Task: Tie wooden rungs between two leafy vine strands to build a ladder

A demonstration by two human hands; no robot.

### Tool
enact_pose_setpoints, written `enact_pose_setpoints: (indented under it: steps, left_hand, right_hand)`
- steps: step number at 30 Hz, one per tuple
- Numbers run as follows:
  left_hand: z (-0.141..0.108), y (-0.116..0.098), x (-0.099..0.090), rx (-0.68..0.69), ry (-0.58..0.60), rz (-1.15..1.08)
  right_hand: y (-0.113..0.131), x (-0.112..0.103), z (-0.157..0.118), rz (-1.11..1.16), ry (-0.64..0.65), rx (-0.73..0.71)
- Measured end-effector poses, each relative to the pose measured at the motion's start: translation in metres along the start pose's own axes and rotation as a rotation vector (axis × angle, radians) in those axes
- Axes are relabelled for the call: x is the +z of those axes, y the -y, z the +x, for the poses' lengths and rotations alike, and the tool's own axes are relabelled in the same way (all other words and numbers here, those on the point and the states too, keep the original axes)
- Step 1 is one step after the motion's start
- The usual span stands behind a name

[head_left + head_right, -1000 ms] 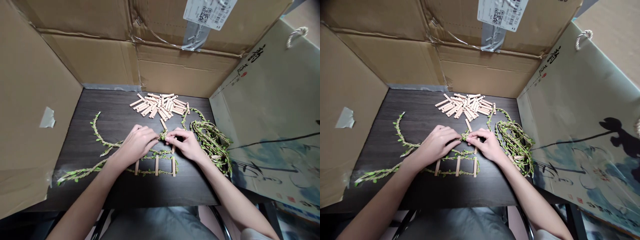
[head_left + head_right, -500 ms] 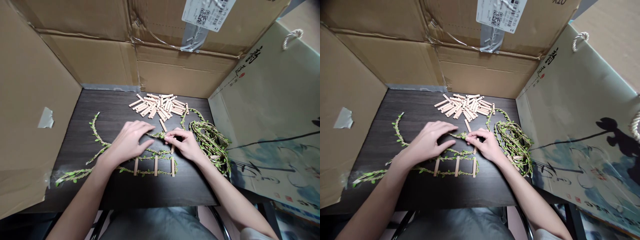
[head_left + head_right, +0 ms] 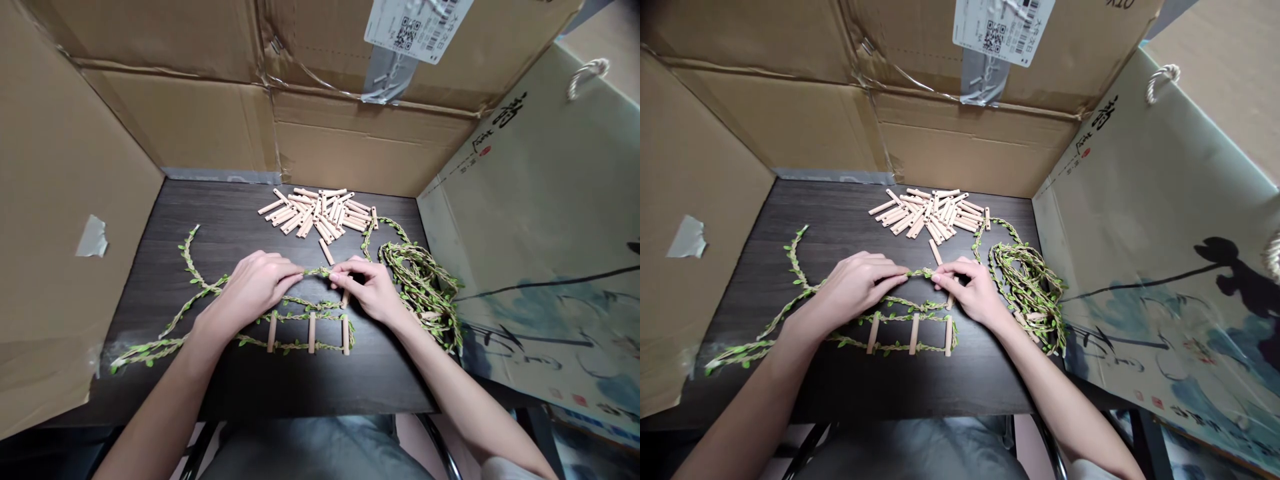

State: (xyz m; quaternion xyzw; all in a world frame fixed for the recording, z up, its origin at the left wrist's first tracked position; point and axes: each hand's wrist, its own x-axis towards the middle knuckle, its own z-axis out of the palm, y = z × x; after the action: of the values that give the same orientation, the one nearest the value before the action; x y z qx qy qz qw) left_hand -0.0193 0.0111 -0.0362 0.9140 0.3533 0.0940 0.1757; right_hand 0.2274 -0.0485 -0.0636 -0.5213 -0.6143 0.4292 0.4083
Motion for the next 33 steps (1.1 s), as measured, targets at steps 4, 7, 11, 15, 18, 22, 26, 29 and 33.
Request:
enact_pose_setpoints:
  steps: [4, 7, 11, 15, 18, 22, 26, 29, 33]
  left_hand:
    - [0.004, -0.017, 0.009, -0.041, -0.041, -0.21]
    - [0.007, -0.03, 0.02, -0.082, -0.054, -0.407]
    - [0.01, -0.034, 0.024, -0.234, -0.059, -0.453]
    - [0.011, -0.026, 0.019, -0.2, -0.121, -0.354]
    - [0.011, -0.021, 0.016, -0.202, -0.166, -0.319]
    - [0.01, -0.019, 0.014, -0.236, -0.166, -0.318]
    - [0.009, -0.015, 0.011, -0.263, -0.183, -0.321]
    - [0.008, -0.009, 0.006, -0.32, -0.227, -0.304]
    - [0.005, -0.001, -0.001, -0.332, -0.226, -0.295]
  right_hand:
    - [-0.003, 0.001, 0.0, -0.045, 0.024, -0.025]
    - [-0.006, 0.002, -0.001, -0.077, 0.029, -0.038]
    - [-0.006, 0.004, -0.001, -0.071, 0.009, -0.029]
    - [-0.005, 0.003, -0.001, -0.076, 0.028, -0.018]
    - [-0.003, 0.002, -0.001, -0.078, 0.032, -0.02]
    - [-0.001, 0.002, -0.001, -0.083, 0.032, -0.016]
    - [0.0, 0.002, -0.001, -0.062, 0.008, 0.005]
    - [0.0, 0.002, -0.001, -0.035, 0.01, 0.034]
    - [-0.002, 0.003, -0.002, -0.068, 0.039, 0.048]
